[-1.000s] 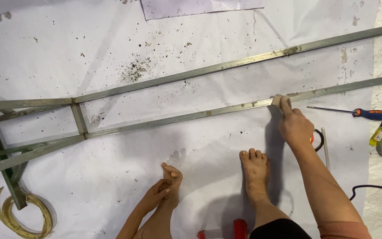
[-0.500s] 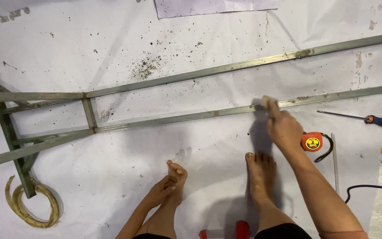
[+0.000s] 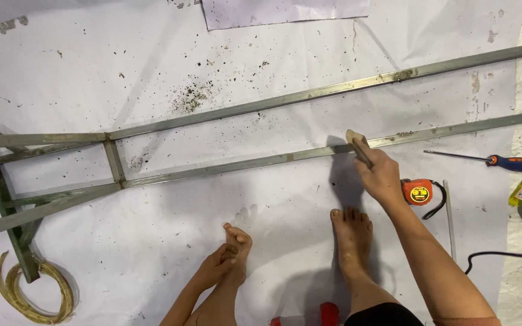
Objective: Measuring metal bars with a tape measure and sanding the frame surface with an abrasive block
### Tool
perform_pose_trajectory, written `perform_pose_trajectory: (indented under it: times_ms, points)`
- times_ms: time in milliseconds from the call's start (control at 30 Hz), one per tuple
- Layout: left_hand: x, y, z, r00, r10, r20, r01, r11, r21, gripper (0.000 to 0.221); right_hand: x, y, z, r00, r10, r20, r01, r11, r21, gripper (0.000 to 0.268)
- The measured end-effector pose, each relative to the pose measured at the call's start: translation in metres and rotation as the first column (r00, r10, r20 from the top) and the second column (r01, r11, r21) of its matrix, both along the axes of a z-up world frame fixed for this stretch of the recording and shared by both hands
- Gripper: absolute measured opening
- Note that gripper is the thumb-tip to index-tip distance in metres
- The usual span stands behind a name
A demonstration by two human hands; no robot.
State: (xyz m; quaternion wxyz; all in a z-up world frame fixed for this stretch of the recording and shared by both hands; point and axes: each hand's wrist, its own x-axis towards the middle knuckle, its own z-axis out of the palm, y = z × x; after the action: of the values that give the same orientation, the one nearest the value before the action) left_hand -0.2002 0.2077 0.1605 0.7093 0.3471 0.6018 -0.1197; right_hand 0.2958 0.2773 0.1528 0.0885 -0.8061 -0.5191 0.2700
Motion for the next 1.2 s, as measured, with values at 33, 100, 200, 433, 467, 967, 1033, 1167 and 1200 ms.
perform_pose_trajectory:
  times_ms: [33, 100, 200, 433, 467, 967, 1033, 1167, 1200]
  points:
    - [0.004, 0.003, 0.002, 0.995, -0.070, -0.070, 0.069, 0.998, -0.013, 0.032, 0.001, 0.005, 0.012, 0.876, -0.330, -0.352, 0.302, 0.944, -0.133, 0.037]
    - [0.007, 0.007, 0.004, 0.981, -0.138, -0.138, 0.135, 0.990, -0.031, 0.032, 0.009, 0.004, 0.019, 0.535, -0.601, -0.594, 0.495, 0.793, -0.356, 0.029]
    - [0.006, 0.007, 0.002, 0.972, -0.167, -0.165, 0.162, 0.986, -0.040, 0.038, 0.028, -0.014, 0.004, 0.011, -0.654, -0.756, 0.610, 0.604, -0.513, 0.045]
    - [0.005, 0.006, 0.005, 0.977, -0.146, -0.158, 0.143, 0.989, -0.027, 0.035, 0.062, -0.021, 0.003, 0.415, -0.729, -0.544, 0.624, 0.663, -0.413, 0.052]
    - [0.005, 0.005, 0.003, 0.977, -0.152, -0.151, 0.152, 0.988, -0.012, 0.034, 0.066, -0.018, 0.006, 0.725, -0.673, -0.143, 0.603, 0.722, -0.339, 0.055]
    - [0.003, 0.005, -0.004, 0.948, -0.238, -0.213, 0.239, 0.971, -0.021, 0.035, 0.067, -0.017, -0.012, 0.953, -0.037, 0.302, 0.175, 0.879, -0.444, 0.045]
    - [0.009, 0.009, 0.007, 0.949, -0.235, -0.211, 0.235, 0.972, -0.027, 0.035, 0.090, -0.020, -0.021, 0.939, -0.112, 0.327, 0.243, 0.885, -0.397, 0.051]
    - [0.000, 0.002, -0.002, 0.982, -0.141, -0.127, 0.143, 0.990, 0.009, 0.037, 0.077, -0.037, -0.051, 0.850, 0.109, 0.515, 0.010, 0.975, -0.224, 0.038]
    - [0.006, 0.007, -0.004, 0.982, -0.143, -0.124, 0.146, 0.989, 0.012, 0.037, 0.085, -0.032, -0.043, 0.849, 0.105, 0.518, 0.014, 0.975, -0.221, 0.038]
